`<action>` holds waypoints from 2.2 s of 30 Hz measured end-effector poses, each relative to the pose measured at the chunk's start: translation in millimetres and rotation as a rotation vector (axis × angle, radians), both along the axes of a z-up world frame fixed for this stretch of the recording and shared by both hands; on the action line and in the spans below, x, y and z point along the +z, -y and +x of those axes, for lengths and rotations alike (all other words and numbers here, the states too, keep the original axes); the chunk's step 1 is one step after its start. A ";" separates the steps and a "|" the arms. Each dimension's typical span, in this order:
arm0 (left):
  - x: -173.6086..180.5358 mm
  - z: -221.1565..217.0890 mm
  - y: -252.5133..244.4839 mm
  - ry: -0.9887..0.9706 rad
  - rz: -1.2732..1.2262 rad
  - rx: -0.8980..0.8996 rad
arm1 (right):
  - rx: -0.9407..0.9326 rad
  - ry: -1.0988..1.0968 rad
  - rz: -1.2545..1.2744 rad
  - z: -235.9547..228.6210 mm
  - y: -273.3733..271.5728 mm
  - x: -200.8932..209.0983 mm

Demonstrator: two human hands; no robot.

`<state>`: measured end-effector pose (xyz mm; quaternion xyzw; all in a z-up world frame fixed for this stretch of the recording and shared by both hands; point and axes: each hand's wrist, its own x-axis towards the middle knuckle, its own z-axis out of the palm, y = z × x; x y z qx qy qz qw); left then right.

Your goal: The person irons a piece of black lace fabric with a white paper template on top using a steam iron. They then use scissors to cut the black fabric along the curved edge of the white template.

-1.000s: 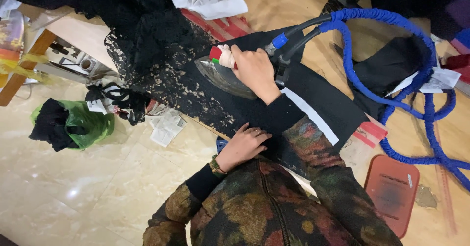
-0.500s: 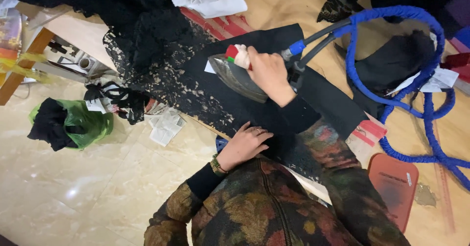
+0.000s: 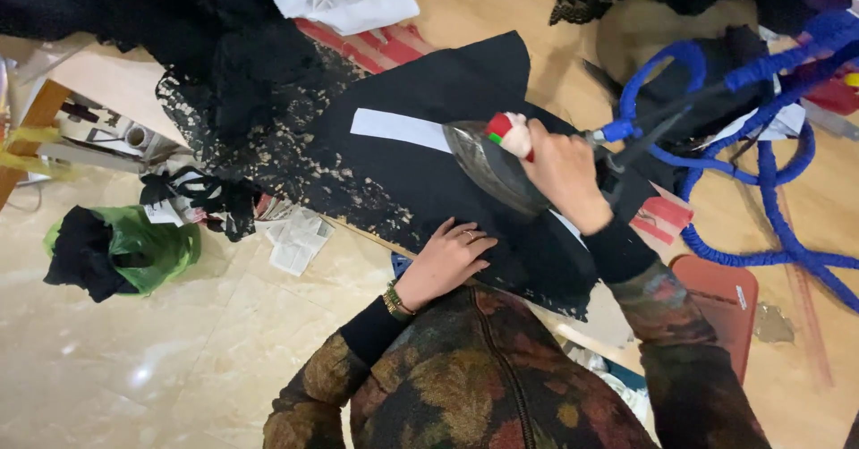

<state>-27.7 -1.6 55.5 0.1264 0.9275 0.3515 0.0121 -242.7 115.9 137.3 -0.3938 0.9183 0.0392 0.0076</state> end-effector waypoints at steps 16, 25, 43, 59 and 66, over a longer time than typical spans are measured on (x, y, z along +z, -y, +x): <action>-10.3 -34.1 30.3 -0.239 -0.159 0.383 | -0.132 -0.005 0.042 28.7 -108.6 13.1; -27.0 -60.4 36.4 -0.231 -0.275 0.504 | -0.105 -0.105 0.026 31.4 -105.2 14.6; -30.3 -51.6 53.0 -0.167 -0.342 0.531 | -0.048 -0.153 -0.033 12.7 -34.4 1.4; -25.3 -36.7 63.5 -0.113 -0.374 0.562 | -0.109 -0.182 -0.170 -1.8 49.3 -38.7; -22.3 -38.9 54.3 -0.087 -0.355 0.584 | -0.163 -0.082 -0.186 0.9 43.7 -30.8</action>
